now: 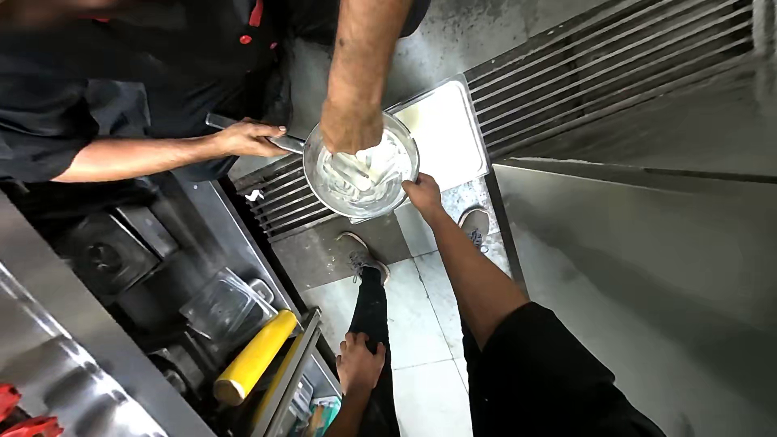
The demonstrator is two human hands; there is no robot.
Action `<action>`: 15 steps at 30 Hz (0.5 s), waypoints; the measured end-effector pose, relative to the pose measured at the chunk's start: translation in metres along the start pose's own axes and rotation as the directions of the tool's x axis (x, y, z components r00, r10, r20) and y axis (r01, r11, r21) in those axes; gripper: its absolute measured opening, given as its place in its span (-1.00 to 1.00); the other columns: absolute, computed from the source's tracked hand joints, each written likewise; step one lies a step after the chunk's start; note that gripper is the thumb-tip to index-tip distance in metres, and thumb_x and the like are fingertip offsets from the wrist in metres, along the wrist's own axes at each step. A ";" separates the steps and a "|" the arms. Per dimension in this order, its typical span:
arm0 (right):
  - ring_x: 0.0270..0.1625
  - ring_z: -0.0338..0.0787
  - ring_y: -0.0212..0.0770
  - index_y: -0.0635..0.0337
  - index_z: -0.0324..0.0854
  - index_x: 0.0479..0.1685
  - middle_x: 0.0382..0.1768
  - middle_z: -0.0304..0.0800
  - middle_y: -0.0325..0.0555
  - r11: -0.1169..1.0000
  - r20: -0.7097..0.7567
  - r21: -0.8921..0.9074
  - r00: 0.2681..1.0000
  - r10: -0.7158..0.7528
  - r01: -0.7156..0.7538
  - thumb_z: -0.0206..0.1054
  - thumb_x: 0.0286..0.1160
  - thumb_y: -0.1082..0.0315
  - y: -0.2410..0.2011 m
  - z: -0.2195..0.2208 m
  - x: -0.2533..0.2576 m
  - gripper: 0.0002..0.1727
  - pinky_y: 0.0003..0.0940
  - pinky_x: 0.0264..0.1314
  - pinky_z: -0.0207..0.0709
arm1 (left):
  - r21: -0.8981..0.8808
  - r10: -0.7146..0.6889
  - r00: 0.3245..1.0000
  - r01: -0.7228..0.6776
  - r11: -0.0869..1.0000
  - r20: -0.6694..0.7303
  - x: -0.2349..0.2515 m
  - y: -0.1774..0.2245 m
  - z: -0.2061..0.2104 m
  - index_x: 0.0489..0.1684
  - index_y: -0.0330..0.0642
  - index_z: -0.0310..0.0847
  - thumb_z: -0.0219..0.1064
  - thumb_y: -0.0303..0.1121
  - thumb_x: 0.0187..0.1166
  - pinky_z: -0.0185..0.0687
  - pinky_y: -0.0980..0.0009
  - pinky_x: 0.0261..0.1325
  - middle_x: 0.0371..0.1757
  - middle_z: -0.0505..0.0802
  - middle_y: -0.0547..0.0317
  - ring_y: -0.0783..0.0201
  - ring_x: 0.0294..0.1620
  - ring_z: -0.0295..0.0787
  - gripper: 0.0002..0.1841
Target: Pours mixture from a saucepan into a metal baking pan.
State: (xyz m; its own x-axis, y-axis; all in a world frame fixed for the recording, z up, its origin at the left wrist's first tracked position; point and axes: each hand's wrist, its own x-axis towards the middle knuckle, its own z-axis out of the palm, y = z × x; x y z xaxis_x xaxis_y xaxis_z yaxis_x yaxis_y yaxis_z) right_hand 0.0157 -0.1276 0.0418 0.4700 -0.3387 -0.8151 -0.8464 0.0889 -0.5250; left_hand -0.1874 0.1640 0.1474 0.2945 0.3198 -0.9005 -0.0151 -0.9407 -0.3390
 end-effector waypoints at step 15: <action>0.12 0.75 0.09 0.27 0.77 0.03 -0.01 0.82 0.16 1.000 -0.008 0.006 1.000 0.003 -0.003 0.36 0.53 0.30 0.003 -0.007 0.000 -0.74 0.18 0.18 0.52 | -0.007 0.002 1.000 -0.002 1.000 0.002 0.000 0.000 0.004 0.39 0.11 0.70 0.28 0.24 0.54 0.54 -0.02 0.49 0.66 0.56 0.10 0.02 0.64 0.50 -0.42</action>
State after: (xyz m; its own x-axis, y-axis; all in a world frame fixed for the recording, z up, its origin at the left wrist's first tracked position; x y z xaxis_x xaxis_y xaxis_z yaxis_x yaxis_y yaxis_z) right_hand 0.0118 -0.1335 0.0419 0.4652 -0.3464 -0.8147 -0.8463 0.0960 -0.5240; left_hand -0.1909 0.1648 0.1463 0.2928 0.3181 -0.9017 -0.0095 -0.9420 -0.3354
